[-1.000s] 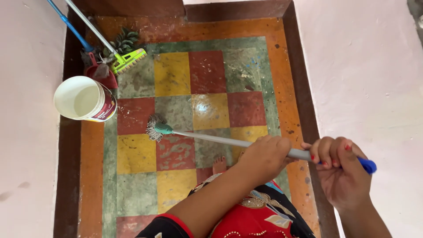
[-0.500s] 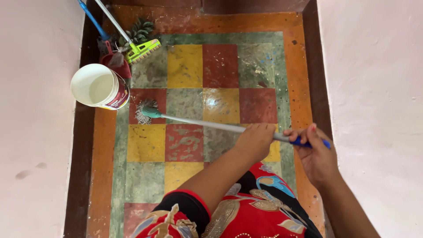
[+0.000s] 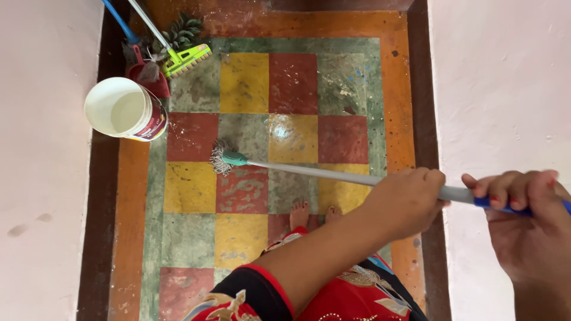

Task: The person mops a checkered floor, moving the mop head back and forth across the wet tiles. They stand barefoot near a bucket and other cleaning tools while holding the handle with both hands.

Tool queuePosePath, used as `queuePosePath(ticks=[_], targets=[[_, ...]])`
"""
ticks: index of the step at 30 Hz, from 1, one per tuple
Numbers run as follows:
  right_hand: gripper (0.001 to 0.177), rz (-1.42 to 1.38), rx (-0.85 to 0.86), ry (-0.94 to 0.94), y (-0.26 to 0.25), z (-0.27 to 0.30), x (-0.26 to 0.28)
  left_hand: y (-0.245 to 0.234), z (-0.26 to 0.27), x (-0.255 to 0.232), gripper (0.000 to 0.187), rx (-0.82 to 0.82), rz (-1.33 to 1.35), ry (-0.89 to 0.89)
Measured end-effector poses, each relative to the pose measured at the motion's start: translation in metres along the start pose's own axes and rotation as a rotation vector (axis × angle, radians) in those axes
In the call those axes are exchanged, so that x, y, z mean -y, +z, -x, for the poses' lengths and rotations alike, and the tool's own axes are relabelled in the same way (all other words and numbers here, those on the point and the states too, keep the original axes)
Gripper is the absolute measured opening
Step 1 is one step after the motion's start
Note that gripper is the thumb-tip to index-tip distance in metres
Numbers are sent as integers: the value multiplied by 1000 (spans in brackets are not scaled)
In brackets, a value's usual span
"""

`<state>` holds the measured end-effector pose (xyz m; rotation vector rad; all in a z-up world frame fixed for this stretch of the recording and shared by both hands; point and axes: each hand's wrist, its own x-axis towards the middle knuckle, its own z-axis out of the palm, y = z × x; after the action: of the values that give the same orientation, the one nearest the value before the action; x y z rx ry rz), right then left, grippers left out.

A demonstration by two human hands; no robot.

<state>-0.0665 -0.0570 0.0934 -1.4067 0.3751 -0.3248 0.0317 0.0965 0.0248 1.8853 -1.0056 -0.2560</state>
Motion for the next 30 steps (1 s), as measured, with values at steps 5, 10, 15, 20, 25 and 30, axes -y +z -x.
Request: queuePosePath(ticks=[5, 10, 15, 20, 25, 30], targets=[[60, -129, -3, 0, -9, 13, -13, 21, 16, -8, 20, -86, -20, 25], [54, -270, -77, 22, -18, 21, -42, 40, 21, 5, 17, -96, -71, 35], [51, -392, -8, 16, -24, 9, -66, 52, 19, 28, 17, -53, -74, 8], [40, -304, -91, 128, -10, -18, -48, 40, 2, 22, 22, -75, -164, -29], [47, -343, 16, 71, -38, -27, -35, 37, -18, 0, 22, -117, -110, -31], [61, -224, 65, -2, -80, -22, -10, 58, -40, -29, 16, -48, -65, -21]])
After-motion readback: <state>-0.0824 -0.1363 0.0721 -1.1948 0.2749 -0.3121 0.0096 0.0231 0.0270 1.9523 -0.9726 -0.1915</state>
